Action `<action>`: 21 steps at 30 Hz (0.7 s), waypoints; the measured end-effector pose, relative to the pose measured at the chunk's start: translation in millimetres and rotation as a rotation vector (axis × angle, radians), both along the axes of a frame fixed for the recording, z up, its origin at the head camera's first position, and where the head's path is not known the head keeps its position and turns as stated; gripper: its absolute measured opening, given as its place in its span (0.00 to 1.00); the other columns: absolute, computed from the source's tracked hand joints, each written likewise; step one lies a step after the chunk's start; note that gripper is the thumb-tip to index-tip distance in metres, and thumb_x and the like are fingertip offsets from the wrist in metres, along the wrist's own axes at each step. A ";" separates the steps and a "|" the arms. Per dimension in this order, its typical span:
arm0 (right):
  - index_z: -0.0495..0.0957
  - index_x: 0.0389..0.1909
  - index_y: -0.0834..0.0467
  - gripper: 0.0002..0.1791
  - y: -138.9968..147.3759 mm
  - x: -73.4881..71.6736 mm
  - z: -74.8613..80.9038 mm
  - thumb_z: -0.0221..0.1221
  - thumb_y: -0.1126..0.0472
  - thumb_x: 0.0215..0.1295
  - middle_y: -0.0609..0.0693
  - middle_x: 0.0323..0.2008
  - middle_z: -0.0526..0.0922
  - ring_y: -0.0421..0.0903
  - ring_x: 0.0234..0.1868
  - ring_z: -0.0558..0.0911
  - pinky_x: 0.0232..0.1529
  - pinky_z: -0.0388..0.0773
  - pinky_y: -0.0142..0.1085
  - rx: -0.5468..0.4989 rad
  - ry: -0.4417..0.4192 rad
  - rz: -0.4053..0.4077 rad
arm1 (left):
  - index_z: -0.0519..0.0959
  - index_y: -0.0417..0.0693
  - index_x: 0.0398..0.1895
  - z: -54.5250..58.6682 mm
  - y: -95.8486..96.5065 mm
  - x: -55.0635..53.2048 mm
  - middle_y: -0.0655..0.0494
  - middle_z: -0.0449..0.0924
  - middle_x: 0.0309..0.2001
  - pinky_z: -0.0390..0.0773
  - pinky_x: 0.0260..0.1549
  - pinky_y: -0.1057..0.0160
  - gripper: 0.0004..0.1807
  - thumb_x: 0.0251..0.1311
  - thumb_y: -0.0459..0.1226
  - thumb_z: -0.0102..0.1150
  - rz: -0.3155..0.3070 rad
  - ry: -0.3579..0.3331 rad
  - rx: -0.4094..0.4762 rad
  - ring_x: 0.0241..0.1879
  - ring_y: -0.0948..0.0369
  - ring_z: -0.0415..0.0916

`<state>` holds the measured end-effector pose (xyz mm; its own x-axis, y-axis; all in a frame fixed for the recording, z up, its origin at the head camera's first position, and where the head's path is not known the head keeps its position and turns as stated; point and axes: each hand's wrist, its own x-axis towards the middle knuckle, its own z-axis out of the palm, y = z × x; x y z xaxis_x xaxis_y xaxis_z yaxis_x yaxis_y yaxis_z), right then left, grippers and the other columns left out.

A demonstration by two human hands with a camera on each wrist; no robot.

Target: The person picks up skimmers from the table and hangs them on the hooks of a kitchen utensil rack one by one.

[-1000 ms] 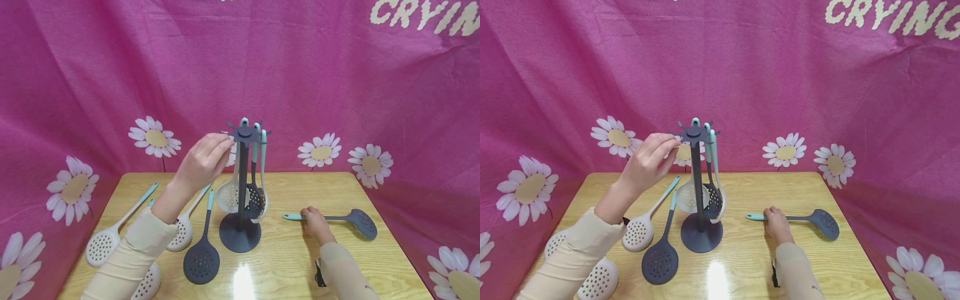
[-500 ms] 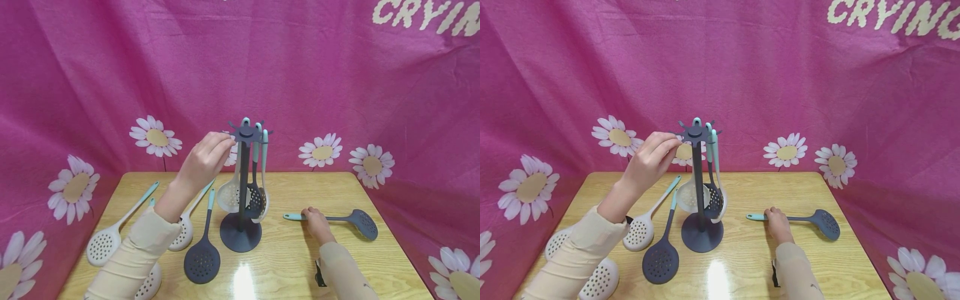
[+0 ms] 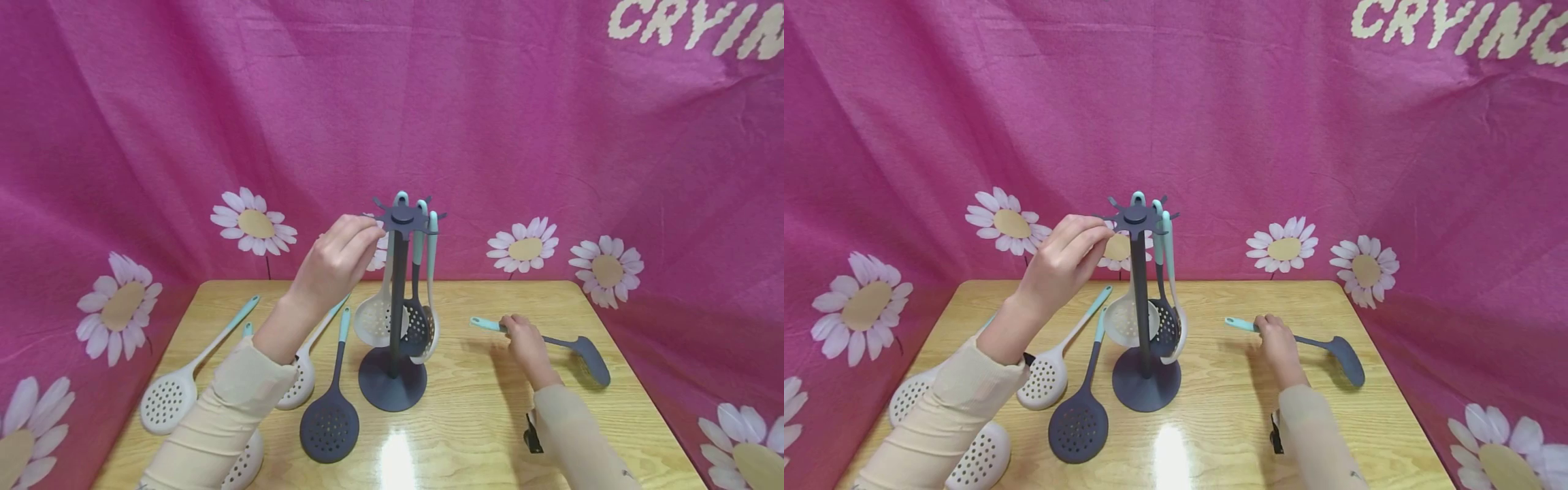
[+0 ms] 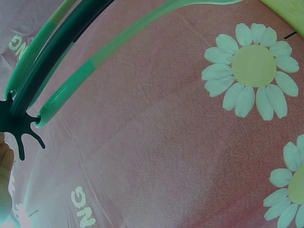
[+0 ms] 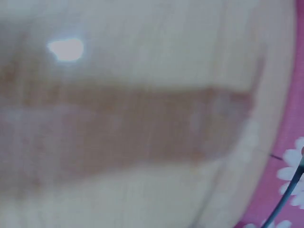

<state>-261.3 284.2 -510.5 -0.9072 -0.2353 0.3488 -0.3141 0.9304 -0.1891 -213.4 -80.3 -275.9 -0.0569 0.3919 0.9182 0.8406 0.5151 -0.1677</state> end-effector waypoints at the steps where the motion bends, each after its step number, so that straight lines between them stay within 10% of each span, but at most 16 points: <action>1: 0.75 0.34 0.65 0.17 -1.0 -1.5 6.4 0.60 0.82 0.42 0.56 0.29 0.75 0.55 0.32 0.76 0.29 0.75 0.46 -0.018 0.012 -0.006 | 0.78 0.31 0.33 0.1 0.0 0.0 0.41 0.78 0.33 0.78 0.39 0.60 0.08 0.46 0.20 0.60 0.000 0.000 0.001 0.34 0.51 0.76; 21: 0.74 0.37 0.69 0.12 -58.6 11.3 127.5 0.56 0.80 0.50 0.64 0.32 0.76 0.59 0.37 0.76 0.41 0.73 0.50 -0.469 0.313 0.044 | 0.78 0.31 0.32 -0.7 0.4 0.3 0.41 0.77 0.33 0.77 0.38 0.61 0.06 0.48 0.21 0.58 0.010 -0.006 0.013 0.34 0.51 0.76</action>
